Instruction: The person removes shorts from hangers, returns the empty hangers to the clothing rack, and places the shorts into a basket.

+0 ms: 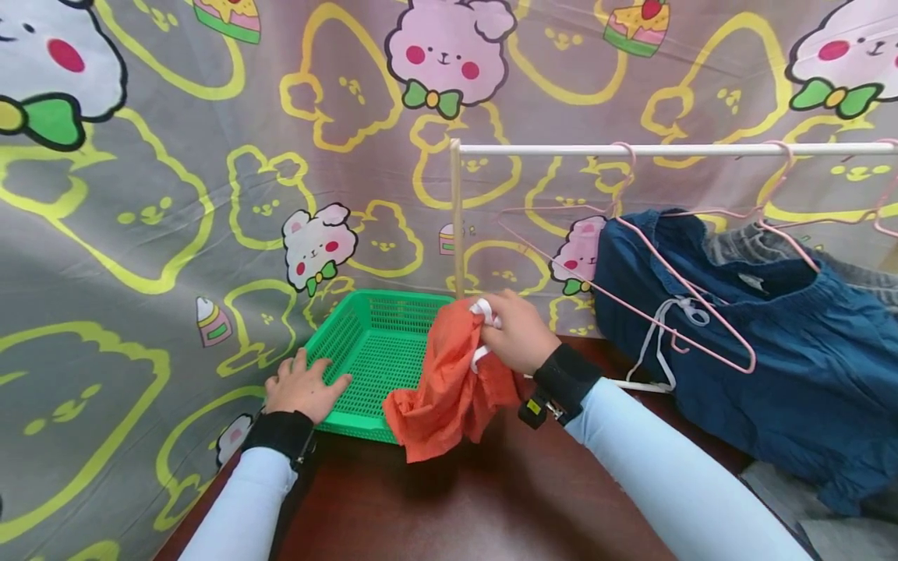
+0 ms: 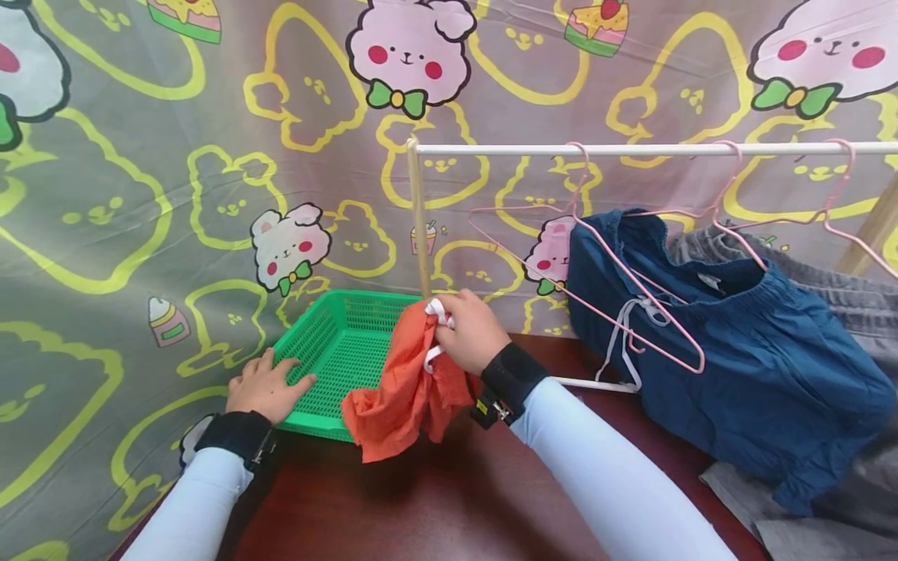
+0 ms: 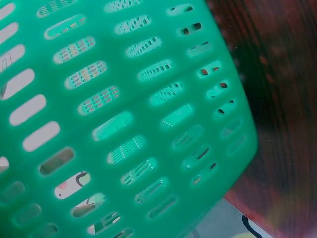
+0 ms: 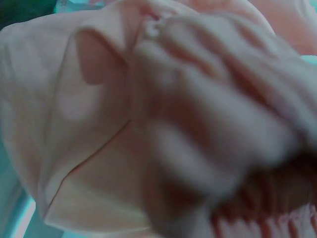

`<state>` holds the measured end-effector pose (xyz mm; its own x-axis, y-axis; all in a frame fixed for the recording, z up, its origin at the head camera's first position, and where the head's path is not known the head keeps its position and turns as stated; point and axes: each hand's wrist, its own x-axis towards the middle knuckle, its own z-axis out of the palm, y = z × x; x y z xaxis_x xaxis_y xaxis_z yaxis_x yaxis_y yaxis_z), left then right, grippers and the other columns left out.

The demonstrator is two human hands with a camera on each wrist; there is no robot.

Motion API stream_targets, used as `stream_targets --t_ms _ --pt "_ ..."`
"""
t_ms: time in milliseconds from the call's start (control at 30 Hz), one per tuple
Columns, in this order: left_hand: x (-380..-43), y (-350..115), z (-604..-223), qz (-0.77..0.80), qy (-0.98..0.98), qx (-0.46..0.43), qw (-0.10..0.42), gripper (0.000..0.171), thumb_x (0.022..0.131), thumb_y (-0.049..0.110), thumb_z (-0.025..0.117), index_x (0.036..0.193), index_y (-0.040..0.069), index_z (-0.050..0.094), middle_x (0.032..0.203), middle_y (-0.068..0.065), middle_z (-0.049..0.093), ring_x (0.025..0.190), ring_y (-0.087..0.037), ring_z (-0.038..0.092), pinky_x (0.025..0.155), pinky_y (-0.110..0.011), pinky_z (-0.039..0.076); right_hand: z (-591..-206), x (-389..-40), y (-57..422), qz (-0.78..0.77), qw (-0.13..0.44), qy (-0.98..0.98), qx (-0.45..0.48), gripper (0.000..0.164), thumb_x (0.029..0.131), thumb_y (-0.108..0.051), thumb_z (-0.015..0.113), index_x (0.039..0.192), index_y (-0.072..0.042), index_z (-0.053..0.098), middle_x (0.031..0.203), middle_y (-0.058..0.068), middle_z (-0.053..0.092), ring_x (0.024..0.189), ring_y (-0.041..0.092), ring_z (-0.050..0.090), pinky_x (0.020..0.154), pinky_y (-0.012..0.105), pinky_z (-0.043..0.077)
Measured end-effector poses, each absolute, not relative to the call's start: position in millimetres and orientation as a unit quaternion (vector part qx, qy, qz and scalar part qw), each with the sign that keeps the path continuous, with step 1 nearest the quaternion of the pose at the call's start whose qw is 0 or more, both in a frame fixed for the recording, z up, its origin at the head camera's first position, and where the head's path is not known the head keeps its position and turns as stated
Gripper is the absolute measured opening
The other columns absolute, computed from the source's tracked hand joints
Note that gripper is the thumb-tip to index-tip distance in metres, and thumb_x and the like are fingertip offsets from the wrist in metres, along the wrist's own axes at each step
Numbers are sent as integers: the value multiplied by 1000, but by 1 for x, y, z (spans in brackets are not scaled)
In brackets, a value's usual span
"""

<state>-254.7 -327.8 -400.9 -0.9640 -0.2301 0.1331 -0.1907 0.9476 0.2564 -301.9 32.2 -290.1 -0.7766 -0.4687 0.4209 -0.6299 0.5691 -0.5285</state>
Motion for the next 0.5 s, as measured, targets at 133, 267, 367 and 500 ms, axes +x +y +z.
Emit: stream_targets --t_ms 133,267,367,500 --pt "-255 -327 -399 -119 -983 110 82 76 97 62 50 147 5 49 160 -32 16 140 -57 16 104 -74 19 -271 -301 21 346 116 -877 313 31 91 -12 69 123 -9 69 99 11 57 89 26 53 76 40 48" --pt "-256 -325 -399 -117 -983 114 83 76 97 61 51 147 5 49 159 -32 17 140 -57 17 105 -74 19 -255 -302 9 339 132 -876 316 30 92 -12 68 122 -10 69 100 11 57 91 25 54 77 40 49" --pt "-257 -324 -400 -120 -982 118 80 76 96 61 52 147 4 48 159 -33 17 140 -57 17 105 -74 19 -246 -303 -1 332 149 -877 314 28 93 -12 68 121 -10 69 101 11 57 90 25 54 77 40 49" --pt "-257 -324 -402 -124 -982 121 73 77 96 62 52 148 5 47 159 -33 17 139 -57 16 105 -75 18 -235 -303 -14 332 161 -873 317 27 94 -13 66 121 -12 70 100 11 57 90 25 54 76 39 48"
